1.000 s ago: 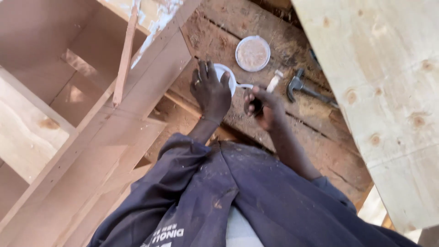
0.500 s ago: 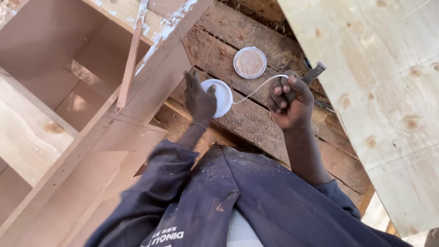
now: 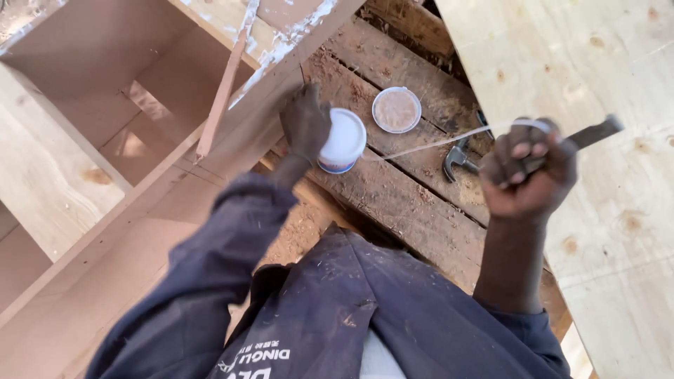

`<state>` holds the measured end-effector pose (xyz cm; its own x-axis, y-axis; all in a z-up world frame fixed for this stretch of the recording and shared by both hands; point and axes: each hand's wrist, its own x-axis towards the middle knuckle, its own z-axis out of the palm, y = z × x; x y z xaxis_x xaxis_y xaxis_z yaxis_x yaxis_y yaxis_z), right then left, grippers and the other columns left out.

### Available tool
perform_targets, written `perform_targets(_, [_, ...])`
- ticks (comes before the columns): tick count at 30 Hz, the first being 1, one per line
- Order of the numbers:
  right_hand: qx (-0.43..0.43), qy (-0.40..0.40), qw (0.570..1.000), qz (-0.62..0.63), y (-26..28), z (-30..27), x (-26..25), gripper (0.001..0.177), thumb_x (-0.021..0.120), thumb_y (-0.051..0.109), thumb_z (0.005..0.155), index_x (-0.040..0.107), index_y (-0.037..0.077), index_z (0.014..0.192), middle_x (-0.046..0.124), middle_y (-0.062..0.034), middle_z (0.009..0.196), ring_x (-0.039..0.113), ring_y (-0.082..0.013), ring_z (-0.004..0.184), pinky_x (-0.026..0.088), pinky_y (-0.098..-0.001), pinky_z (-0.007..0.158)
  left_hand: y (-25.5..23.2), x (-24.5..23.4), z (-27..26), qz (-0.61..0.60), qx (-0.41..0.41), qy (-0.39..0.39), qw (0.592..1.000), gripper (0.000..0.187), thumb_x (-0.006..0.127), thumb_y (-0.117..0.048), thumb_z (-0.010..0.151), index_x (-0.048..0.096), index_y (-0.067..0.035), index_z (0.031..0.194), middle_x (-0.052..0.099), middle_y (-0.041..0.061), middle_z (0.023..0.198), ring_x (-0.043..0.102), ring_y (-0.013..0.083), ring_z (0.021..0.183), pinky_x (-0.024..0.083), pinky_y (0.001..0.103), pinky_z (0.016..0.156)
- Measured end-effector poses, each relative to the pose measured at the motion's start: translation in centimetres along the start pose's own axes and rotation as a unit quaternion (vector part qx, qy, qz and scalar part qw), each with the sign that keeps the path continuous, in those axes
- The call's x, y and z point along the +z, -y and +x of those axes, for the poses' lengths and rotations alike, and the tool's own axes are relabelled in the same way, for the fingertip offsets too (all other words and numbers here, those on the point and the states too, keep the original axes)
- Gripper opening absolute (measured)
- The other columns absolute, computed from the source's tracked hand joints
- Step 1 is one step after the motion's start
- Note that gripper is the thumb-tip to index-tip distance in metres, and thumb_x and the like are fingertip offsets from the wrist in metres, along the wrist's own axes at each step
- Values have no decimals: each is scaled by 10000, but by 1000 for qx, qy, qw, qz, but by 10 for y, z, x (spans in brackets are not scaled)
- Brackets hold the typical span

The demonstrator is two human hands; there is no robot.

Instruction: The person stirs a white substance in a container using a wooden stick, then transfers some of it into a smaller container. They proceed to apply the white substance to the joints and edges of a wooden cabinet frame using the stick.

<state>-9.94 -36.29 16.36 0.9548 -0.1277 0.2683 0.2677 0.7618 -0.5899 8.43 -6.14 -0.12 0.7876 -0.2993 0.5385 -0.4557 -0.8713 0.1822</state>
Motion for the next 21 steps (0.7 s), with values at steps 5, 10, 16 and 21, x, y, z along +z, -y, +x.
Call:
perform_targets(5, [3, -39, 999, -23, 11, -14, 1, 173, 665, 247, 950, 683, 154, 805, 614, 21, 708, 329, 3, 449, 194, -178, 360, -57, -3, -50, -28, -219, 27, 975, 389, 712, -211, 947, 545, -75, 1270, 660, 193, 1268, 651, 438, 1016, 519, 582, 754])
perform_targets(10, [-183, -136, 965, 130, 102, -47, -330, 614, 735, 103, 904, 599, -17, 1491, 642, -58, 1514, 625, -89, 1402, 541, -166, 1199, -23, -2, -34, -95, -85, 117, 985, 342, 619, -297, 1008, 581, -137, 1308, 669, 149, 1230, 659, 383, 1057, 548, 505, 815])
perform_targets(16, [-13, -53, 963, -263, 101, -16, -299, 376, 730, 264, 919, 667, 116, 1259, 670, -7, 1224, 662, -127, 1210, 532, -260, 1050, -23, -5, -30, -37, -20, 160, 986, 388, 621, -354, 1007, 631, -173, 1350, 653, 101, 1312, 604, 328, 1223, 473, 499, 1012])
perform_targets(21, [124, -3, 823, -554, -60, 1, -144, 220, 730, 395, 932, 726, 223, 1069, 695, 34, 986, 691, -160, 1052, 522, -336, 929, -83, -14, -29, -105, -47, -6, 993, 158, 757, -289, 835, 678, -165, 778, 668, 149, 707, 687, 401, 725, 502, 497, 796])
